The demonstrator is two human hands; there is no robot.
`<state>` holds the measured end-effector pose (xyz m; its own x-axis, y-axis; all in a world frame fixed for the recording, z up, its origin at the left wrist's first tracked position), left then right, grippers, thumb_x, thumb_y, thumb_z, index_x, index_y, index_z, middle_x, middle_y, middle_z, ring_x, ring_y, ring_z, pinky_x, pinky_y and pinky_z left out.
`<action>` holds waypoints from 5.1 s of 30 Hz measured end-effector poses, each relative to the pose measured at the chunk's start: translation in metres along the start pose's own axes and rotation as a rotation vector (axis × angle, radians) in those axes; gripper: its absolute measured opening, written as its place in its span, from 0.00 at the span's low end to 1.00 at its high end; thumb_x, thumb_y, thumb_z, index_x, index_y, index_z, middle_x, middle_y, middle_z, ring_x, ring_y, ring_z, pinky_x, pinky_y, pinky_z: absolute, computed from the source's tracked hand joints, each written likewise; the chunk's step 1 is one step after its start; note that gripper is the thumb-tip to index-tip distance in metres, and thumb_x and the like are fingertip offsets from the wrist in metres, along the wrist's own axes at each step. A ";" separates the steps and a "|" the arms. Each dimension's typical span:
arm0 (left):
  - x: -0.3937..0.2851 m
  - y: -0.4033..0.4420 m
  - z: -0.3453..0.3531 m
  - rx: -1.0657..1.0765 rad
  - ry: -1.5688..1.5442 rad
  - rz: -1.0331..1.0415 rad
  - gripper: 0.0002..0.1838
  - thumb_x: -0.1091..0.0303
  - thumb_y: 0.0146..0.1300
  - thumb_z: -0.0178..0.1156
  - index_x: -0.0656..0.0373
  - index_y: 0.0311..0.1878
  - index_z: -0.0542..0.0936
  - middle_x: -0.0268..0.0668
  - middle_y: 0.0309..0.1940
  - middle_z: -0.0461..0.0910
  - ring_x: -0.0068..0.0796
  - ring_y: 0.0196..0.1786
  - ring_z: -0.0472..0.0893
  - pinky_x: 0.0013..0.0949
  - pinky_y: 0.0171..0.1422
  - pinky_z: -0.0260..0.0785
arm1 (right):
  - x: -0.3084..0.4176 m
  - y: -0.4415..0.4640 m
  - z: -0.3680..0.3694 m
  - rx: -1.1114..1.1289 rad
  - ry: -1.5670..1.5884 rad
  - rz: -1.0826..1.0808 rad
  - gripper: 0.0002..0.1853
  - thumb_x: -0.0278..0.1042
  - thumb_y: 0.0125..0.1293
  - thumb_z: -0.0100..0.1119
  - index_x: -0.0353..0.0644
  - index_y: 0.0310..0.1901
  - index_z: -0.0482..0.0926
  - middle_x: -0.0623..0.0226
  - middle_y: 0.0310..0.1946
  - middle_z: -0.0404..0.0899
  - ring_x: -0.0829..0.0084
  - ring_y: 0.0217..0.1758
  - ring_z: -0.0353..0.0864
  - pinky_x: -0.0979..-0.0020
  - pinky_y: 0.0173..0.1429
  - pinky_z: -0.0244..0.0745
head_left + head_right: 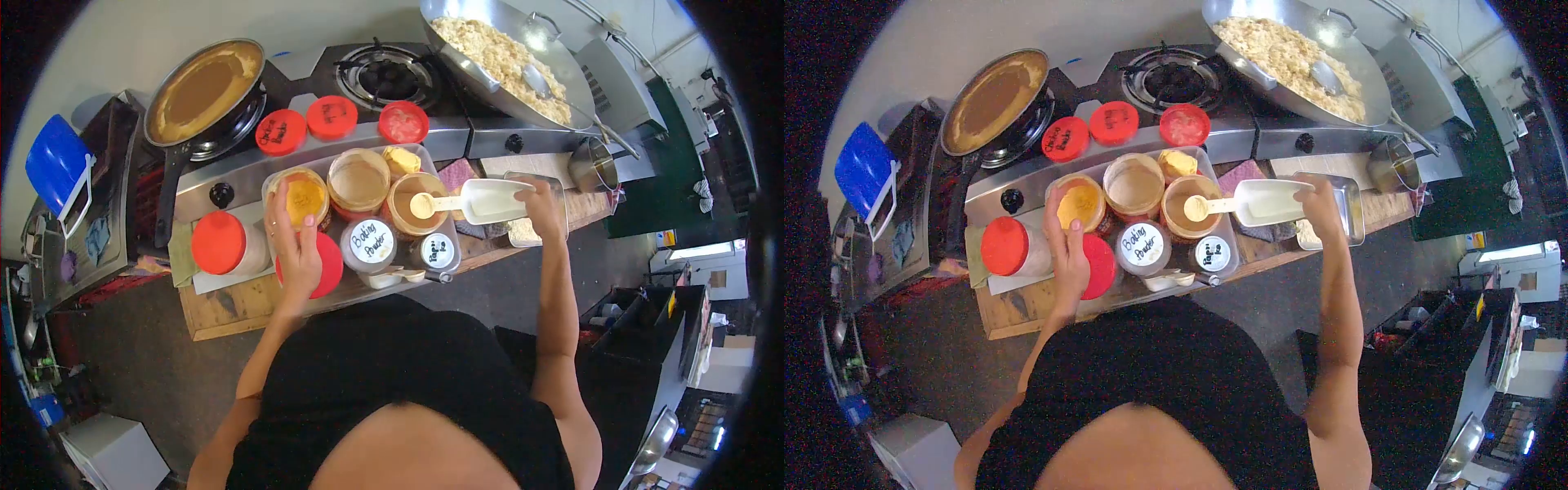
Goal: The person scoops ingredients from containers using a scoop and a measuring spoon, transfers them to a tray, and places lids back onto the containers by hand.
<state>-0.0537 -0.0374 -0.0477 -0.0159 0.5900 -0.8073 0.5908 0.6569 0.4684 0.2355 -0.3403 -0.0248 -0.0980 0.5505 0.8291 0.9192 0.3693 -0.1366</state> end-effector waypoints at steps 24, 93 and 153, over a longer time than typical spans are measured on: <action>-0.005 0.003 0.003 0.028 -0.095 -0.040 0.27 0.71 0.66 0.45 0.65 0.68 0.58 0.49 0.66 0.61 0.48 0.70 0.58 0.44 0.73 0.44 | -0.114 -0.075 -0.133 -0.806 -0.387 -0.265 0.24 0.14 0.49 0.42 0.36 0.50 0.75 0.54 0.48 0.77 0.56 0.48 0.79 0.66 0.51 0.77; -0.004 0.002 -0.001 -0.013 -0.062 -0.013 0.28 0.67 0.67 0.48 0.65 0.68 0.58 0.50 0.67 0.59 0.48 0.69 0.57 0.44 0.72 0.45 | 0.043 -0.040 0.013 -0.040 -0.026 -0.173 0.19 0.16 0.49 0.38 0.30 0.39 0.79 0.53 0.34 0.82 0.65 0.41 0.81 0.68 0.51 0.71; -0.005 0.001 -0.004 -0.020 -0.053 -0.025 0.27 0.67 0.67 0.47 0.66 0.68 0.58 0.50 0.66 0.60 0.47 0.69 0.58 0.43 0.72 0.46 | 0.115 -0.049 0.044 -0.024 -0.292 -0.527 0.18 0.16 0.49 0.44 0.38 0.41 0.79 0.57 0.39 0.81 0.63 0.46 0.81 0.66 0.52 0.73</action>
<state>-0.0563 -0.0372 -0.0418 0.0126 0.5481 -0.8363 0.5741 0.6808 0.4548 0.1620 -0.2620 0.0538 -0.6406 0.4817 0.5980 0.7262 0.6332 0.2679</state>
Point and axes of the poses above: each hand's wrist, its own y-axis towards the middle knuckle, its own z-axis out of the palm, x = y × z, the point moved 6 cm from there along y, towards the middle knuckle
